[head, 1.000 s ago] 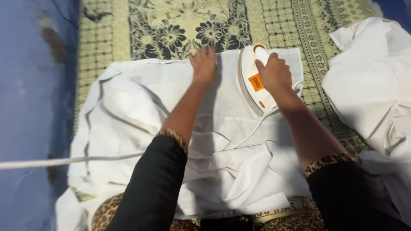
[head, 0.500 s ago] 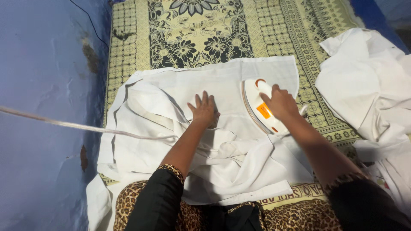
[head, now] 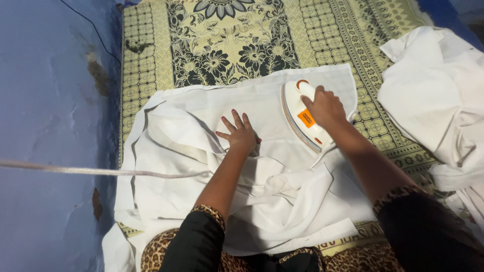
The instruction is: The person is ironing a white cloth on a patterned mat. They smooth the fabric with their hands and use a white electric iron to press the cloth, moving it back and forth to remove wrinkles.
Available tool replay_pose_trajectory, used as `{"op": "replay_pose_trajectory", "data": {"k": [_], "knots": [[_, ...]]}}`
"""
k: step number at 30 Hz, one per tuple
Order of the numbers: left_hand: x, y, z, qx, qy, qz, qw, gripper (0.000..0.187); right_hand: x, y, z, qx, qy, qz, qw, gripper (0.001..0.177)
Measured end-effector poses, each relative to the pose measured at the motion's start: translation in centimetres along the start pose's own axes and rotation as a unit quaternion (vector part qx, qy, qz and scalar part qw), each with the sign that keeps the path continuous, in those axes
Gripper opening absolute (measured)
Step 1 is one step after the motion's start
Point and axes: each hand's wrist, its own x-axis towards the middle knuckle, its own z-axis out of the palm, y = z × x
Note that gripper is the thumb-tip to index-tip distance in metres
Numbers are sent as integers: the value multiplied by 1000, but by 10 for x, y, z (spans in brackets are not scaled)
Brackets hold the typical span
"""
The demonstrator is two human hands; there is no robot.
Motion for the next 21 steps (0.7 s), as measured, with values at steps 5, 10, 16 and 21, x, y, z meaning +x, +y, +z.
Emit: {"op": "replay_pose_trajectory", "data": {"k": [5,10,16,21], "knots": [[-1,1,-1,18,1,4,1000,105,40,-25,7,12,5,9,1000,61],[0,2,-5,22,-7,4,1000,106,63,-36,13,15,14,2,1000,63],[44,9,-5,110,7,40,993,76,54,-28,15,29,14,2,999,63],[153,-8,-40,-19,184,104,977,35,14,-11,31,30,21,3,999,61]]}}
